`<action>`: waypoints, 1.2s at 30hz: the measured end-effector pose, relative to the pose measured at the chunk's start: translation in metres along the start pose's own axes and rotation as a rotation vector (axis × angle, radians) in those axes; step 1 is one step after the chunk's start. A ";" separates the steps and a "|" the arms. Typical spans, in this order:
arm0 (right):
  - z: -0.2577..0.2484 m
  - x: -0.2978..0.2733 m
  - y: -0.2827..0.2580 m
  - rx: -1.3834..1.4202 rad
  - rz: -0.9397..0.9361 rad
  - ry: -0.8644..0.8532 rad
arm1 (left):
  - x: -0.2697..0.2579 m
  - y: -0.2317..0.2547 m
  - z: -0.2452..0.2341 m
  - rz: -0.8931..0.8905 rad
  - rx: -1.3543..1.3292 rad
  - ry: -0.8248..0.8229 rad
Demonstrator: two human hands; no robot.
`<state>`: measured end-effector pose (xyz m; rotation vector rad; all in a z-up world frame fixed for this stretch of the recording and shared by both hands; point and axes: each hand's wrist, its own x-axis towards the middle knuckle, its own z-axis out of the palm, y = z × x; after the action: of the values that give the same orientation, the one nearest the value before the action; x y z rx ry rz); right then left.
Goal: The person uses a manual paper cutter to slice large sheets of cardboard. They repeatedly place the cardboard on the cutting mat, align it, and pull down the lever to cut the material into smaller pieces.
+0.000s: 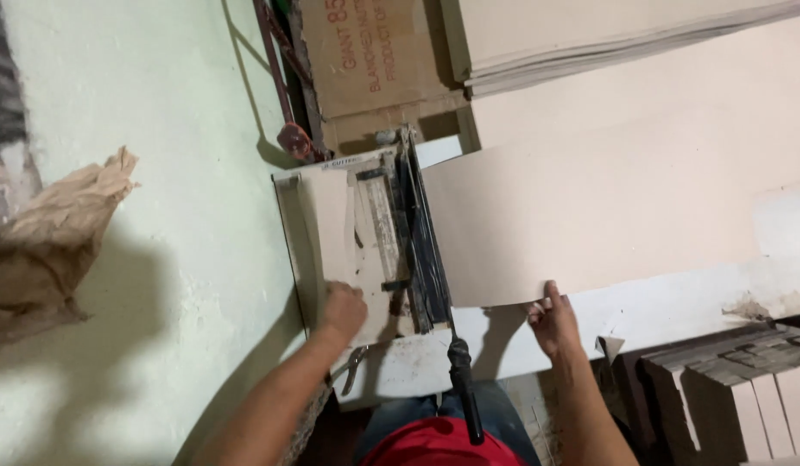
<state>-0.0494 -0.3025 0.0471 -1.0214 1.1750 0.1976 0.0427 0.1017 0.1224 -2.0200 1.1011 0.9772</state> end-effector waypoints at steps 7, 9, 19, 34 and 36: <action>-0.040 0.001 0.038 0.081 -0.048 -0.067 | -0.029 -0.027 -0.019 0.010 -0.164 0.152; -0.019 -0.014 0.036 0.018 -0.055 -0.079 | -0.015 -0.021 -0.025 -0.002 -0.223 0.189; 0.035 -0.026 -0.001 -0.385 0.005 -0.098 | 0.056 0.009 -0.111 -0.295 -0.992 0.115; 0.038 -0.083 0.156 -1.704 -0.482 -0.281 | 0.098 0.024 -0.115 -0.404 -0.875 -0.079; 0.034 -0.071 0.168 -1.679 -0.615 -0.273 | 0.094 0.024 -0.112 -0.403 -0.856 -0.145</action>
<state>-0.1599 -0.1573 0.0124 -2.6198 0.1551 0.8625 0.0911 -0.0361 0.0986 -2.6127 0.1439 1.4897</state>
